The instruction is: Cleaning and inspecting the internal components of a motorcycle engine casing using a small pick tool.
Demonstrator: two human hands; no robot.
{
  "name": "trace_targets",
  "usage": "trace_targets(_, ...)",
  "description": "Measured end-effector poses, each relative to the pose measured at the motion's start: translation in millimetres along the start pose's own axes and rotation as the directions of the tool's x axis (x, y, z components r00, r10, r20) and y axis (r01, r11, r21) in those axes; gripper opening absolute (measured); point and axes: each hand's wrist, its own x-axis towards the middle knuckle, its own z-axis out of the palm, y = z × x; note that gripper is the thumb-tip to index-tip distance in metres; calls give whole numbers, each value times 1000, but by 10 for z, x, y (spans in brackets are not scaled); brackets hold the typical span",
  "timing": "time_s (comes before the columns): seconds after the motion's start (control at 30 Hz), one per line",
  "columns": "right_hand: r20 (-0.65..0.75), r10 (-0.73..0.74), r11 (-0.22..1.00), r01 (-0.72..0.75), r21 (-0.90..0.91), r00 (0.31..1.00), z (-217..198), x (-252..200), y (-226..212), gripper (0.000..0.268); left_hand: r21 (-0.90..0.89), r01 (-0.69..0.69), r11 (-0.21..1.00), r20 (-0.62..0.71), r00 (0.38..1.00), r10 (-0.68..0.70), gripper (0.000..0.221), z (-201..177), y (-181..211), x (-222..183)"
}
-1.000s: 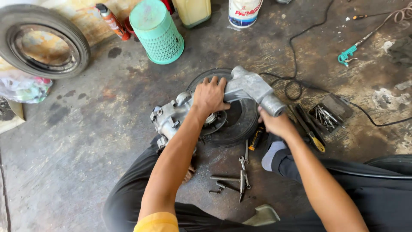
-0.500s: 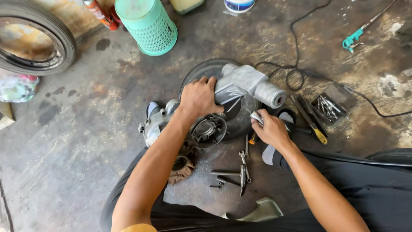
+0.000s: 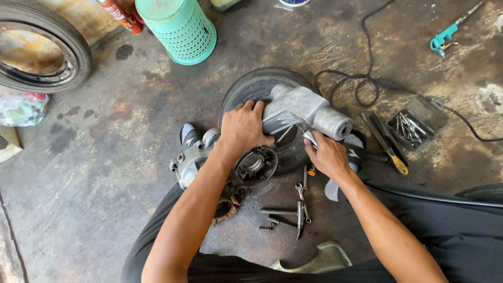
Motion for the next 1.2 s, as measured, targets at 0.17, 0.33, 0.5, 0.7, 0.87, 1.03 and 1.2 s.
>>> trace_targets(0.17, -34, -57, 998, 58, 4, 998, 6, 2, -83, 42, -2, -24, 1000, -68, 997, 24, 82, -36, 40, -13)
trace_targets(0.33, -55, -65, 998, 66, 17, 996, -22, -5, -130, 44, 0, -16, 1000, -82, 996, 16, 83, -5, 28, -39)
trace_targets(0.5, -14, -54, 998, 54, -10, 998, 22, 75, -138, 47, 13, -20, 1000, -127, 992, 21, 79, -15, 48, -42)
trace_targets(0.7, 1, -24, 1000, 24, 1, 1000, -23, 58, -188, 51, 26, -19, 999, -137, 990, 22, 78, -5, 57, -48)
trace_targets(0.87, -8, -21, 1000, 21, 6, 1000, -20, 62, -199, 51, 15, -16, 1000, -137, 990, 18, 80, 16, 49, -48)
trace_targets(1.03, -9, -30, 999, 30, 17, 1000, 0, 64, -172, 52, 11, -4, 1000, -106, 994, 5, 81, 21, 52, -44)
trace_targets(1.2, -41, -38, 999, 38, -3, 998, 57, 86, -147, 47, 12, 0, 1000, -96, 995, 1, 81, 54, 37, -32)
